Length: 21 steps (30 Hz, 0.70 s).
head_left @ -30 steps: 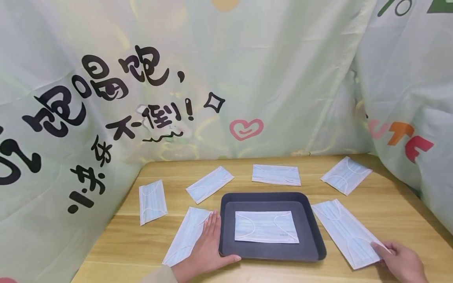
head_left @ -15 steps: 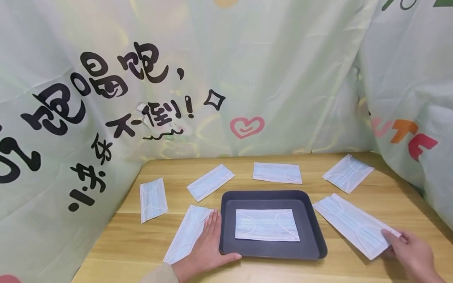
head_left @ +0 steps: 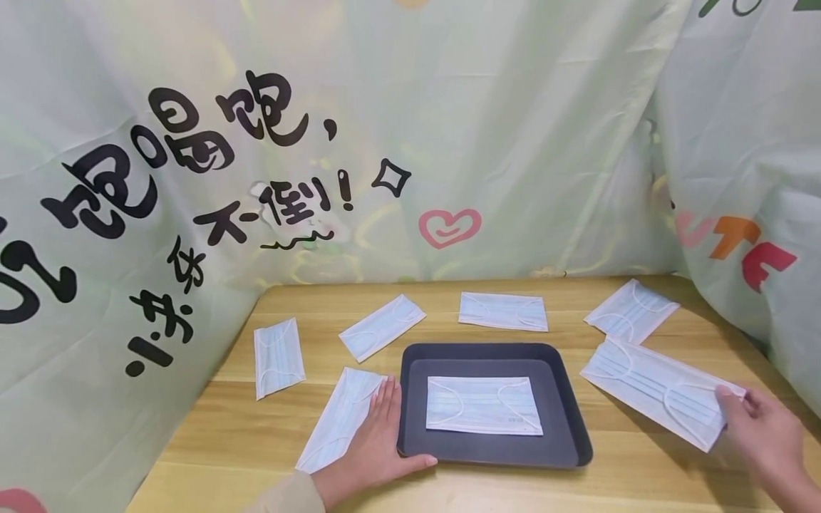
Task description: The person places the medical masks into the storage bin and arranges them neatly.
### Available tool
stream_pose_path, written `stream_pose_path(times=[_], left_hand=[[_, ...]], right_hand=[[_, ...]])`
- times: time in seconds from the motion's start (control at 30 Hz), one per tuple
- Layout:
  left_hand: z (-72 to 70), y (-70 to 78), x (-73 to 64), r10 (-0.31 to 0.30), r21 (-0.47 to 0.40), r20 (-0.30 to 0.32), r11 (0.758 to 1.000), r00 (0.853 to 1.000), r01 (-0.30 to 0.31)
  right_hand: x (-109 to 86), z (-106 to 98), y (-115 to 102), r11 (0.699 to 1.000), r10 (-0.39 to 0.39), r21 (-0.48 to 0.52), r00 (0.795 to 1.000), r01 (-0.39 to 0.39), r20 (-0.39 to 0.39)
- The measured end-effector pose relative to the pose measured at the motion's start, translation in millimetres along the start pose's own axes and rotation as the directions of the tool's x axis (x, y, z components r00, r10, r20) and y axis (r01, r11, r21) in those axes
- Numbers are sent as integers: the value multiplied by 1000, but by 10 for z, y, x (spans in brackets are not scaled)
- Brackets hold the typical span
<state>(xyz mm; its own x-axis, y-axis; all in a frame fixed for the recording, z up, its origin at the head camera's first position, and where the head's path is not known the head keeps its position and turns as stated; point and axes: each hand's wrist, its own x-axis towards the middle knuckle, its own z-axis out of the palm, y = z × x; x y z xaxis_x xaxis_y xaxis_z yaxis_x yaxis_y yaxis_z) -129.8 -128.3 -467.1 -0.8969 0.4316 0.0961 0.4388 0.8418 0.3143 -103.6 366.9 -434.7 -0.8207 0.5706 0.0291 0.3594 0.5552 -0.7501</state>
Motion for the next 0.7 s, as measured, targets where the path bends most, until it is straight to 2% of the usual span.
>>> stream_pose_path(times=[0.13,0.27,0.4,0.47,0.53,0.7], left_hand=[[-14,-5,-10,1,3,6,1000,1000,-1],[-16,-11,-19,4,5,-2,1000,1000,-4],[-2,-15,-20,7,11,-6,1000,1000,-7],[7,-15,-22,7,9,-3,1000,1000,-7],[12,-14,-28,8,4,-2,1000,1000,-8],[19,-12,-33,3,1,-9,1000,1000,-3]], right_hand=[[235,66,265,996,-43,71,997,48,-68],[560,160,569,985,-82,141,988,100,-127],[769,205,665,957,-76,264,984,117,-160],[757,175,554,941,-68,319,985,116,-158],[665,123,356,928,-81,350,988,123,-133],[222,-57,-341,922,-118,372,993,107,6]])
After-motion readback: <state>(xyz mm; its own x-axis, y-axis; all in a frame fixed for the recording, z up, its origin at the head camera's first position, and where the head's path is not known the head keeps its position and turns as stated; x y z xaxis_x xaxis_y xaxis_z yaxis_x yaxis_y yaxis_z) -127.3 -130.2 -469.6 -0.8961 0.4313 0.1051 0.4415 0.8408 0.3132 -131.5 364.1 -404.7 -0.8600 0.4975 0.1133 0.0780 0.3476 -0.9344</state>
